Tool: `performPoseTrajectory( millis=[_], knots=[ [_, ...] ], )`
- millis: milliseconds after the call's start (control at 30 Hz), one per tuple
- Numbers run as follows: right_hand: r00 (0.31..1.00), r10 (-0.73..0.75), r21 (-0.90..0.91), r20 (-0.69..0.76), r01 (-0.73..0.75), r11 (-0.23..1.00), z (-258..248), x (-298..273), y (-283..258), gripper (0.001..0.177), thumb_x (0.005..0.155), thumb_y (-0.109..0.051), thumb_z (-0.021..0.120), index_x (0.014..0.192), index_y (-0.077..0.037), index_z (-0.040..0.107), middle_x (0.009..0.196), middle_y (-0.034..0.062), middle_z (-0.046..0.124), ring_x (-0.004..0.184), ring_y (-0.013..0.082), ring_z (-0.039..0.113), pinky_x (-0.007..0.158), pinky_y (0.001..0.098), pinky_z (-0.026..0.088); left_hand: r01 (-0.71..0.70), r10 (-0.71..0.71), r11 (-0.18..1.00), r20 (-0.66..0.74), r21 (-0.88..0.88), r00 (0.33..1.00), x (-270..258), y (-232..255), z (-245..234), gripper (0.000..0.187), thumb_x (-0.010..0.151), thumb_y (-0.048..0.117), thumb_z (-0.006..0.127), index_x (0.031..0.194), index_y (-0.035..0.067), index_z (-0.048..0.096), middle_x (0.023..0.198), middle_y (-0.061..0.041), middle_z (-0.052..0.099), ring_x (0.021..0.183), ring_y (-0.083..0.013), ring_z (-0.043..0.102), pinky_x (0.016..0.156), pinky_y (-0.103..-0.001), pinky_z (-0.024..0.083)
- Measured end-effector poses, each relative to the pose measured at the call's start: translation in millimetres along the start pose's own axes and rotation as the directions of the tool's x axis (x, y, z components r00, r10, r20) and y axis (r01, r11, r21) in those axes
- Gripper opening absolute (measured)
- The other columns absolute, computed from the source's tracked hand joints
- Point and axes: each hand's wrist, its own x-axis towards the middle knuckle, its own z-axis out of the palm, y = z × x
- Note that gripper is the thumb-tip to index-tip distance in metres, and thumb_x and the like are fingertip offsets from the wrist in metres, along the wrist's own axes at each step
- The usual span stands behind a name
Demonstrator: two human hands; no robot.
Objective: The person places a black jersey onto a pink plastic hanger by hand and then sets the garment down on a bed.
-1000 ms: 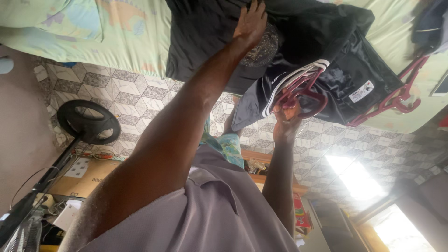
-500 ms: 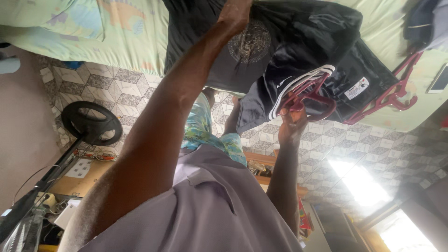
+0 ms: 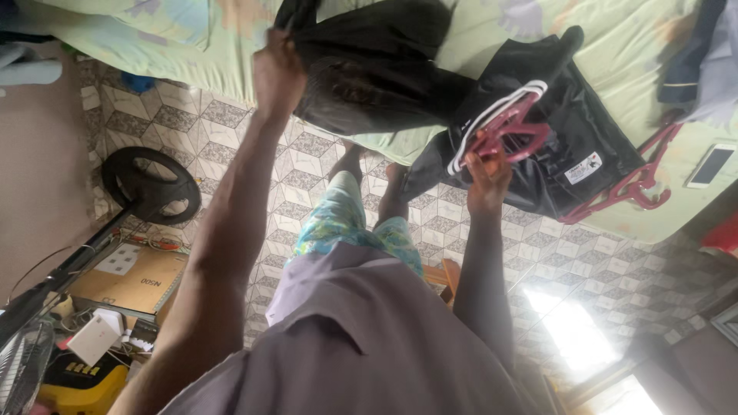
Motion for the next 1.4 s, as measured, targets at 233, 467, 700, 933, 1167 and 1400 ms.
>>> performPoseTrajectory(
  millis=[233, 467, 700, 933, 1167, 1400],
  knots=[
    [0.962, 0.242, -0.129, 0.129, -0.226, 0.966, 66.0, 61.7, 29.8, 0.036, 0.095, -0.018, 0.082, 0.119, 0.002, 0.063, 0.102, 0.0050, 0.068, 0.093, 0.0153, 0.069, 0.085, 0.0317, 0.059, 0.010, 0.046, 0.988, -0.364, 0.152, 0.930, -105.5, 14.4, -145.8, 0.011, 0.104, -0.007, 0.062, 0.098, 0.003, 0.062, 0.069, -0.004, 0.065, 0.046, -0.0064, 0.051, 0.034, -0.023, 0.035],
    [0.960, 0.269, -0.540, 0.071, -0.190, 0.820, 167.8, 125.7, 99.2, 0.046, 0.084, -0.040, 0.087, 0.096, 0.000, 0.069, 0.078, -0.0008, 0.068, 0.075, 0.0105, 0.065, 0.068, 0.0257, 0.051, 0.048, 0.004, 0.995, -0.535, 0.084, 0.845, -198.5, 61.1, -251.3, 0.014, 0.107, -0.009, 0.052, 0.103, 0.002, 0.059, 0.081, -0.005, 0.064, 0.057, -0.0063, 0.051, 0.048, -0.025, 0.042],
    [0.818, 0.570, -0.357, 0.075, -0.512, 0.781, 199.4, 154.7, 179.2, 0.045, 0.098, -0.042, 0.074, 0.107, 0.002, 0.070, 0.086, 0.0048, 0.063, 0.082, 0.0150, 0.061, 0.068, 0.0289, 0.050, 0.011, -0.006, 1.000, -0.440, 0.008, 0.898, -214.7, 77.7, -250.5, 0.005, 0.105, -0.001, 0.059, 0.103, 0.003, 0.062, 0.064, 0.000, 0.057, 0.045, -0.0021, 0.043, 0.037, -0.024, 0.037],
    [0.419, -0.263, -0.293, 0.869, 0.865, 0.408, 184.8, 114.6, 161.8, 0.021, 0.115, -0.031, 0.059, 0.125, -0.015, 0.066, 0.128, 0.0080, 0.070, 0.114, 0.0184, 0.065, 0.086, 0.0292, 0.057, -0.119, 0.067, 0.972, -0.243, -0.205, 0.968, -213.2, 144.7, -245.9, 0.007, 0.106, 0.004, 0.055, 0.105, 0.004, 0.062, 0.063, 0.001, 0.059, 0.045, -0.0030, 0.047, 0.038, -0.024, 0.040],
    [0.684, 0.330, -0.371, 0.651, -0.093, 0.924, 206.2, 34.7, 95.1, 0.037, 0.118, -0.031, 0.055, 0.133, 0.001, 0.063, 0.114, 0.0176, 0.061, 0.094, 0.0184, 0.060, 0.079, 0.0331, 0.051, -0.324, 0.439, 0.746, 0.064, -0.582, 0.896, -235.2, 281.3, -288.8, 0.014, 0.105, 0.012, 0.064, 0.111, 0.000, 0.068, 0.075, -0.004, 0.068, 0.062, -0.0137, 0.069, 0.054, -0.030, 0.052],
    [0.738, -0.264, -0.199, 0.621, 0.475, 0.857, 135.0, 27.0, -50.7, 0.042, 0.116, -0.031, 0.052, 0.141, 0.003, 0.054, 0.131, 0.0185, 0.059, 0.114, 0.0231, 0.060, 0.094, 0.0369, 0.051, -0.477, 0.609, 0.660, 0.040, -0.580, 0.792, -237.7, 334.9, -271.1, 0.014, 0.106, 0.011, 0.070, 0.115, 0.001, 0.073, 0.099, -0.011, 0.077, 0.086, -0.0215, 0.078, 0.076, -0.032, 0.063]
  ],
)
